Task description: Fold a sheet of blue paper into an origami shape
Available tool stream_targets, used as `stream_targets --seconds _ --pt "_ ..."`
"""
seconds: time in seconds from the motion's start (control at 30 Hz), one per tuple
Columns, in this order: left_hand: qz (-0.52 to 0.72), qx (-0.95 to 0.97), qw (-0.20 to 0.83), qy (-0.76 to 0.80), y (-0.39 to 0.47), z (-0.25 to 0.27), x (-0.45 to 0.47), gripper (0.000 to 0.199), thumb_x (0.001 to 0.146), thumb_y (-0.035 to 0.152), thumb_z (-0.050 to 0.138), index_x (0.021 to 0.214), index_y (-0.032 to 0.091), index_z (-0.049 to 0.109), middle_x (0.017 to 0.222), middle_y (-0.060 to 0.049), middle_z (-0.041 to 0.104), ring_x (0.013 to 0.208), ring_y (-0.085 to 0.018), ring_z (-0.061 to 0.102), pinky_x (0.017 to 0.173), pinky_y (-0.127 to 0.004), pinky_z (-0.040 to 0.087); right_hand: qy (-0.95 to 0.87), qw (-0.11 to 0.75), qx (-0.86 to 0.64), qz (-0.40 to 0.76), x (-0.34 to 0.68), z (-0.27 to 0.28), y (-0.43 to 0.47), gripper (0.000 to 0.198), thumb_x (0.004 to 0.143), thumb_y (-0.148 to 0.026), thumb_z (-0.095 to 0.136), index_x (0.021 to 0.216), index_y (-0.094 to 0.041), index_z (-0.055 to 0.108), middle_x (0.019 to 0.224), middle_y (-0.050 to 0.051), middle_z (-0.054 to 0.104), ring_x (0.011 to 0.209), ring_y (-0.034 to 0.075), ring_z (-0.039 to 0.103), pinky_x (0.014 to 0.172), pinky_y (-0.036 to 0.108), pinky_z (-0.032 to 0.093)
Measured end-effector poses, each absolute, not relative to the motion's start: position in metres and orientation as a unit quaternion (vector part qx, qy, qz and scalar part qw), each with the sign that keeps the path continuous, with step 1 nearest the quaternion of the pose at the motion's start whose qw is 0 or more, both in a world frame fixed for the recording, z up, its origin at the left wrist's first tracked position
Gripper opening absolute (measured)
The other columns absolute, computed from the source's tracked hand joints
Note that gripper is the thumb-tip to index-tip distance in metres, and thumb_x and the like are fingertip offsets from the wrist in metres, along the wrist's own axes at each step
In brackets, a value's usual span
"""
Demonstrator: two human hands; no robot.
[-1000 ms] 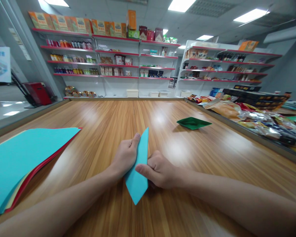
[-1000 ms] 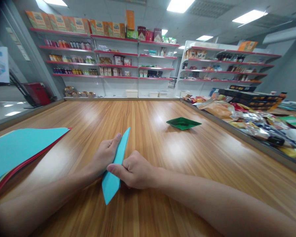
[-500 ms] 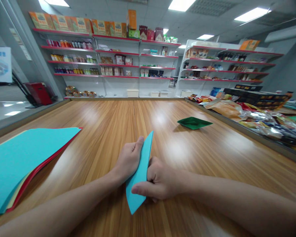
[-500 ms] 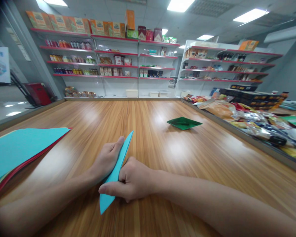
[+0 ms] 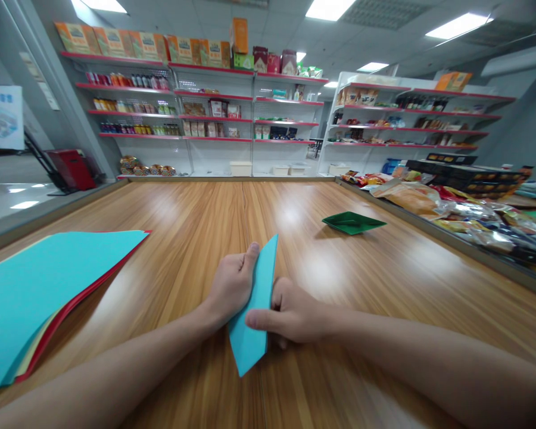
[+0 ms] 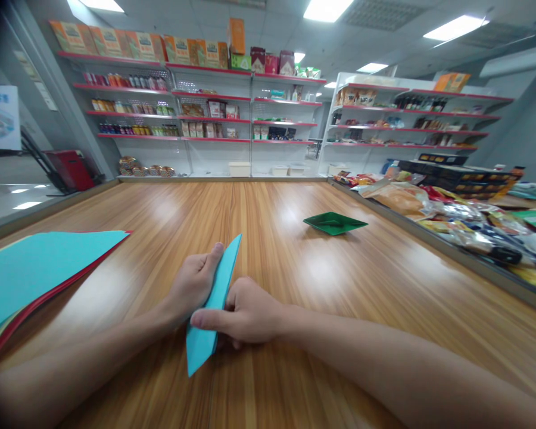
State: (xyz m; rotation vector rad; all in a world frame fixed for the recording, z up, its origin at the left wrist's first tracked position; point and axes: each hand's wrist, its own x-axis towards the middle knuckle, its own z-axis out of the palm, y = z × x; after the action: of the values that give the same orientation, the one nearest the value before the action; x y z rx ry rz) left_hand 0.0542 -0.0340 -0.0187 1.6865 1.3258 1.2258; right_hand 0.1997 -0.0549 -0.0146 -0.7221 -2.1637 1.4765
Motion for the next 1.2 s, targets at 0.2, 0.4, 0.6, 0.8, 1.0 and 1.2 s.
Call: stream_targets --seconds 0.2,0.4,0.6,0.8,1.0,1.2 --pt "0.421 0.684 0.324 0.500 -0.0356 -0.0175 0.0520 0.056 0.087 0.060 0.032 0.048 0.020 0.028 0.047 0.002 0.031 0.042 -0.009 0.029 0.039 -0.023 0.020 -0.757 0.236 -0.267 0.548 0.2015 -0.0211 -0.0517 0.063 0.087 -0.063 0.038 0.059 -0.010 0.057 0.047 0.000 0.052 0.032 0.005 0.043 0.027 0.013 0.029" --pt "0.396 0.704 0.341 0.481 -0.0365 -0.0162 0.0526 0.058 0.088 0.060 0.030 0.047 0.018 0.034 0.046 0.001 0.037 0.043 -0.010 0.035 0.040 -0.022 0.023 -0.754 0.256 -0.264 0.544 0.2037 -0.0232 -0.0466 0.064 0.084 -0.066 0.041 0.055 -0.011 0.056 0.041 -0.001 0.049 0.029 0.004 0.039 0.025 0.013 0.026" --pt "0.378 0.712 0.379 0.455 -0.0400 -0.0182 0.0510 0.059 0.088 0.060 0.030 0.048 0.018 0.037 0.045 0.001 0.042 0.042 -0.010 0.040 0.040 -0.022 0.026 -0.780 0.261 -0.251 0.510 0.2057 -0.0200 -0.0505 0.066 0.091 -0.061 0.032 0.049 -0.013 0.051 0.039 -0.001 0.047 0.029 0.004 0.038 0.028 0.014 0.027" --pt "0.381 0.716 0.411 0.416 -0.0423 -0.0191 0.0513 0.061 0.089 0.060 0.029 0.047 0.017 0.040 0.045 0.000 0.043 0.043 -0.010 0.041 0.041 -0.022 0.028 -0.759 0.299 -0.238 0.527 0.2022 -0.0186 -0.0503 0.062 0.086 -0.063 0.041 0.050 -0.014 0.049 0.037 -0.002 0.045 0.031 0.006 0.044 0.029 0.014 0.029" --pt "0.388 0.717 0.424 0.395 -0.0382 -0.0205 0.0492 0.059 0.089 0.059 0.031 0.047 0.017 0.038 0.044 0.001 0.039 0.041 -0.009 0.036 0.039 -0.022 0.026 -0.732 0.312 -0.283 0.535 0.2052 -0.0181 -0.0446 0.071 0.087 -0.067 0.031 0.040 -0.015 0.043 0.031 0.000 0.041 0.026 0.005 0.035 0.026 0.016 0.021" --pt "0.414 0.712 0.394 0.409 -0.0390 -0.0202 0.0479 0.058 0.089 0.058 0.031 0.048 0.018 0.035 0.045 0.003 0.033 0.041 -0.008 0.031 0.039 -0.022 0.022 -0.731 0.328 -0.302 0.516 0.2048 -0.0238 -0.0442 0.066 0.090 -0.061 0.036 0.043 -0.015 0.044 0.035 -0.001 0.044 0.029 0.005 0.041 0.029 0.015 0.027"
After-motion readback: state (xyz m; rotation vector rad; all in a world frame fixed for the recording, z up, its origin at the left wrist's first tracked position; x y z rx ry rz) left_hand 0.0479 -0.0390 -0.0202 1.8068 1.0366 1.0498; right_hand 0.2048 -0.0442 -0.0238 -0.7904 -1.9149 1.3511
